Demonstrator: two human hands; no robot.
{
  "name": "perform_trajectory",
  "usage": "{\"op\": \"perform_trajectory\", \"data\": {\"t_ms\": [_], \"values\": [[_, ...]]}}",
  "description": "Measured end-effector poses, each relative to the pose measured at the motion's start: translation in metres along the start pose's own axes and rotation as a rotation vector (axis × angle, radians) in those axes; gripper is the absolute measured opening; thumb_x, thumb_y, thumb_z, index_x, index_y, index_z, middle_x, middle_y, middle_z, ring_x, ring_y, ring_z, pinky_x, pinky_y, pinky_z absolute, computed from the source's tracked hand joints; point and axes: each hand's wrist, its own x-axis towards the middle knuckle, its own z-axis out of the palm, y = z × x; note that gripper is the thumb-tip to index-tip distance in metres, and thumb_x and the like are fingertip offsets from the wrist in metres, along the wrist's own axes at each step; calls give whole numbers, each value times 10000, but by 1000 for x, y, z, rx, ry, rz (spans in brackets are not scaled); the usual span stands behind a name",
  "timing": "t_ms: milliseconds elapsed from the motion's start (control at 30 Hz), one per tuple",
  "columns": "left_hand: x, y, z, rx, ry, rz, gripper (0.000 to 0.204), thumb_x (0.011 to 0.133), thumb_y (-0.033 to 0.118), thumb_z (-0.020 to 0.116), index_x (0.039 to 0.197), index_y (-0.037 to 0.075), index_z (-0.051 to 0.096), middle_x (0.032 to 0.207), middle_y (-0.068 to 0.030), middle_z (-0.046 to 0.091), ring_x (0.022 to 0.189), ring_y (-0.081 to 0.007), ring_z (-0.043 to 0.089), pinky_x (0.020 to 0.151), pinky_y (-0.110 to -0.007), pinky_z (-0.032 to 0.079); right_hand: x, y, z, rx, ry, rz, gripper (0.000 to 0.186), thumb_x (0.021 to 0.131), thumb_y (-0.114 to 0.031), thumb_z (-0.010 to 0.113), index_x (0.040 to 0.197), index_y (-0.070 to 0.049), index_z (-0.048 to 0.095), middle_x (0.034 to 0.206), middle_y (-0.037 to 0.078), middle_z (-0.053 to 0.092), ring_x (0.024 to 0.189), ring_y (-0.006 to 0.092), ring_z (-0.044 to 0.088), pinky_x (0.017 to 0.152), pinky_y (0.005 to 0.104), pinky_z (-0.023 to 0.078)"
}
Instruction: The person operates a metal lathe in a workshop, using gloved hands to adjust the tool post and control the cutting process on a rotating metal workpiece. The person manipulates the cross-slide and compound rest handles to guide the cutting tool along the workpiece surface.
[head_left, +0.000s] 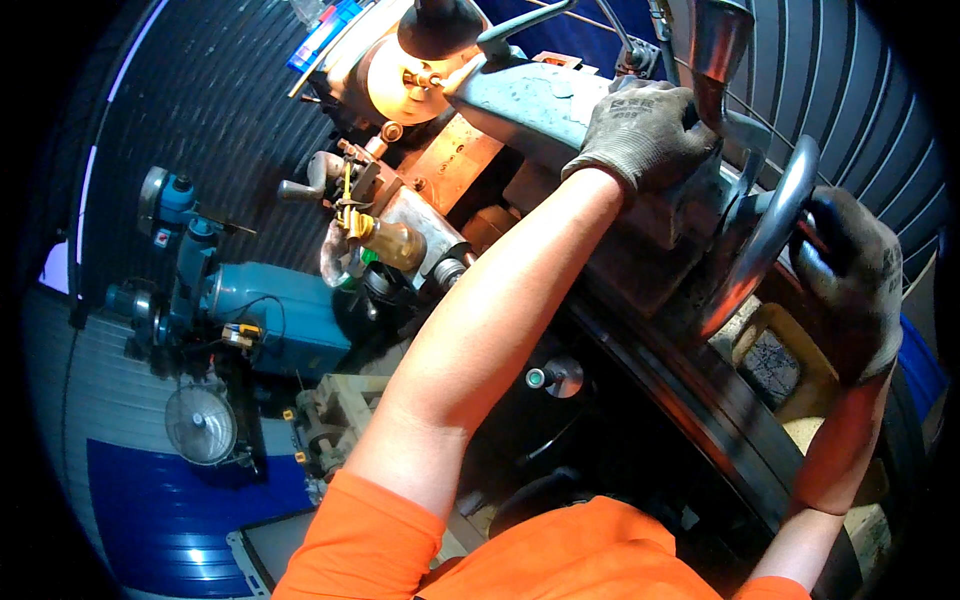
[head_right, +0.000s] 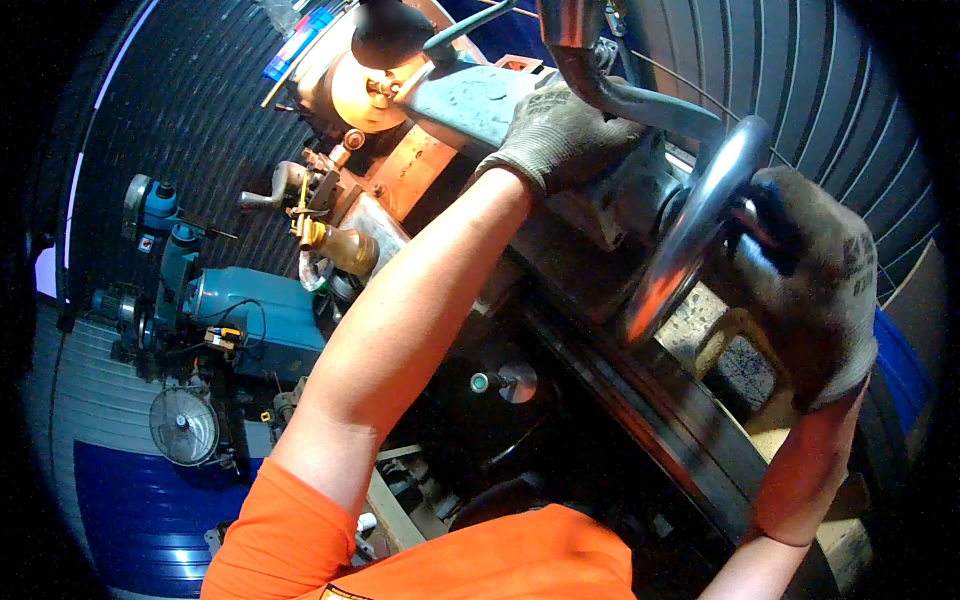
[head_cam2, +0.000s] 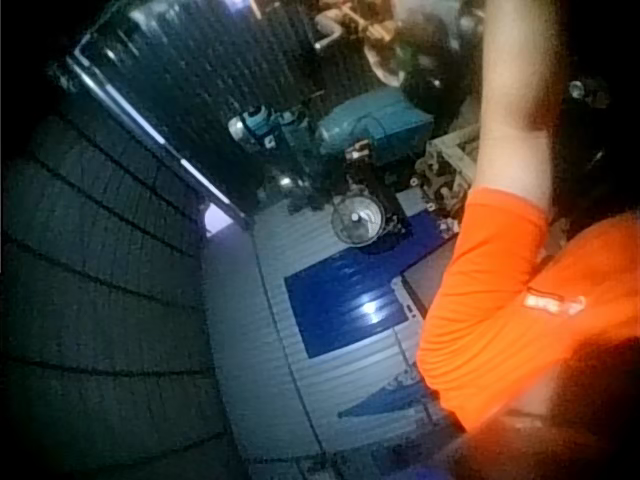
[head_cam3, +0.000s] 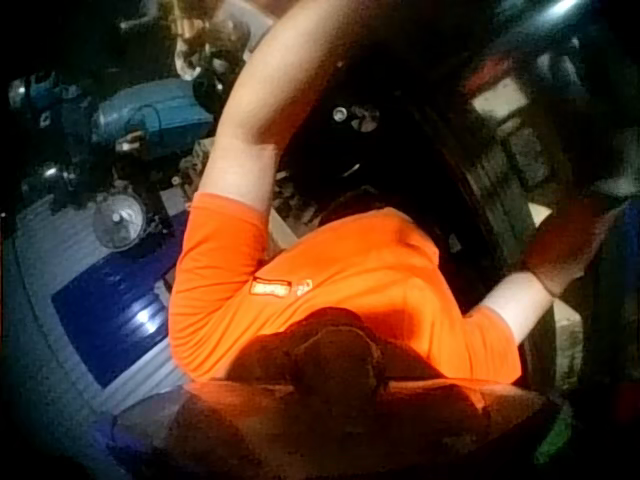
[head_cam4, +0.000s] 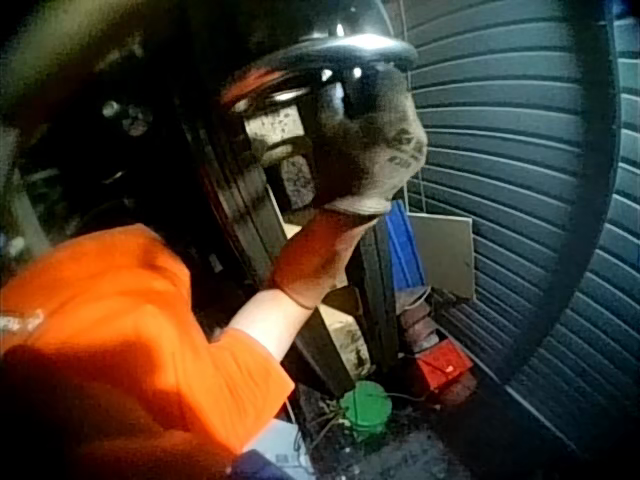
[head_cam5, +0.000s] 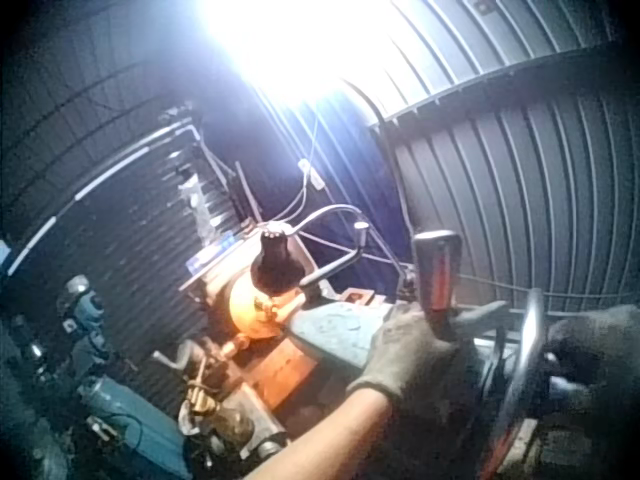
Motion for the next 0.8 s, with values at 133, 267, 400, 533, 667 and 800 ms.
{"op": "perform_trajectory", "data": {"t_ms": [133,267,400,533,667,800], "values": [[1,4,-1,18,25,21,469,869,534,556,1051,134,718,1089,-144,703,1073,-339,641,949,-459,469,9,26,1,45,22,97,211,778,-88,737,954,-29,635,839,161,680,781,318,700,674,389,528],[2,0,1,10,7,36,478,868,539,555,1064,133,714,1102,-141,701,1084,-335,637,959,-465,463,18,50,3,-165,-32,100,137,833,-121,691,934,-54,626,855,152,686,793,334,690,704,414,523],[2,-3,3,23,11,23,481,865,540,560,1076,134,710,1118,-138,698,1088,-330,638,958,-459,466,19,82,17,-318,-112,191,202,858,-240,698,992,-95,657,896,136,702,871,336,692,771,438,521],[2,0,-1,-12,-6,2,468,854,525,574,1072,135,711,1123,-133,698,1086,-325,640,954,-452,470,11,107,34,-341,-165,284,282,860,-287,700,1088,-123,673,958,148,708,948,344,680,836,439,529],[0,3,-2,-5,-20,-2,447,851,512,578,1059,142,717,1115,-129,701,1078,-322,643,952,-451,470,-5,128,55,-288,-310,355,246,858,-229,674,1079,-122,668,994,173,693,970,379,658,842,459,524],[1,4,-1,22,1,2,433,857,507,573,1057,155,726,1105,-128,702,1073,-322,643,954,-448,467,-41,147,83,-264,-299,167,224,834,-141,630,1050,-84,642,983,198,672,930,391,649,784,472,525]]}}
